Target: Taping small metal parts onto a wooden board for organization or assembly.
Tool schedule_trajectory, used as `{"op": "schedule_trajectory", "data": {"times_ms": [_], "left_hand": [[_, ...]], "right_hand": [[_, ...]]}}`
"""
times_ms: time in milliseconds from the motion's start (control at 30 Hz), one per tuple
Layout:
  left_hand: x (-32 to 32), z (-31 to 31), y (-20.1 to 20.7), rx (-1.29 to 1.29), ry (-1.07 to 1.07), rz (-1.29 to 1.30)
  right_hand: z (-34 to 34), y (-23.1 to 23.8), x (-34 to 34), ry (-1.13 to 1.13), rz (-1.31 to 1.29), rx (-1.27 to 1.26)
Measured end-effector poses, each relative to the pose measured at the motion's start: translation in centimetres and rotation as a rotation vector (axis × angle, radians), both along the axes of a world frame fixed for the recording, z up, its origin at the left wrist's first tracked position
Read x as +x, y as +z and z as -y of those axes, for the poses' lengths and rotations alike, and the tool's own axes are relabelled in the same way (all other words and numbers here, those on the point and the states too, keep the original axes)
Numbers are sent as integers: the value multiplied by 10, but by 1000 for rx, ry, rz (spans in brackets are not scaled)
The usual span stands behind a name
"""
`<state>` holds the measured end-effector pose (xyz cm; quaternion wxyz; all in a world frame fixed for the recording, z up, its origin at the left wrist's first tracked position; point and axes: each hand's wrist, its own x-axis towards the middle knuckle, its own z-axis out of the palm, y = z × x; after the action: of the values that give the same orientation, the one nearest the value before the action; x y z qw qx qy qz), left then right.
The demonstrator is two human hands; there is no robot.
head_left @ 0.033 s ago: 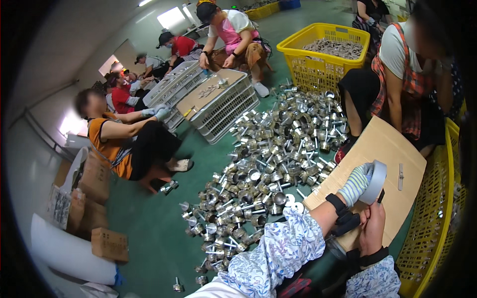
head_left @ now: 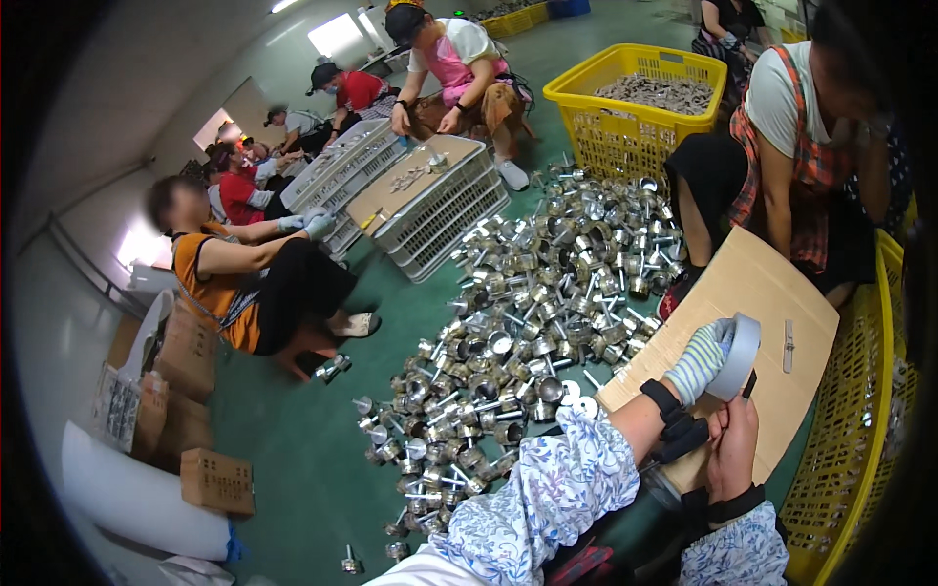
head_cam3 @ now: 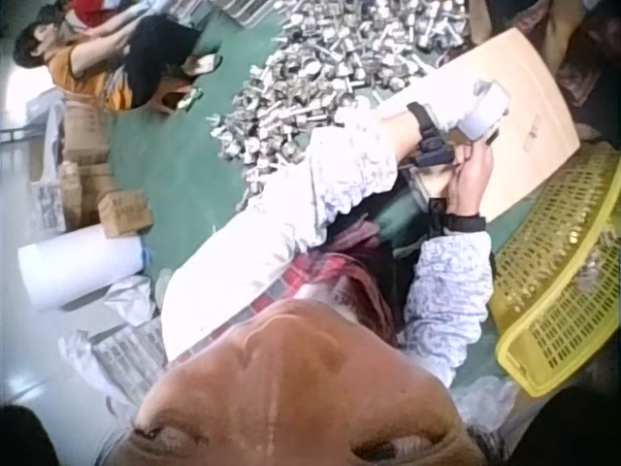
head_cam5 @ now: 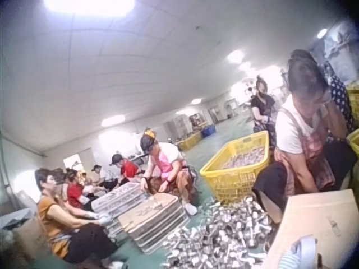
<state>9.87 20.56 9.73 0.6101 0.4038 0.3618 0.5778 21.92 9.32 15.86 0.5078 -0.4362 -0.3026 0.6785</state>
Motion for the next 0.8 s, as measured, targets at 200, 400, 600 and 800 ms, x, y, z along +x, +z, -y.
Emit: {"op": "schedule_trajectory", "data": {"times_ms": [200,400,600,800], "left_hand": [[6,4,13,-65,-27,81],[0,2,7,-82,-12,41],[5,3,13,-51,-23,110],[2,3,4,0,53,29]], "right_hand": [[-5,-4,6,-12,17,-7],[-2,1,-2,-32,26,-6],[-4,-4,2,-17,22,23],[-8,-23,8,-12,64,14]]}}
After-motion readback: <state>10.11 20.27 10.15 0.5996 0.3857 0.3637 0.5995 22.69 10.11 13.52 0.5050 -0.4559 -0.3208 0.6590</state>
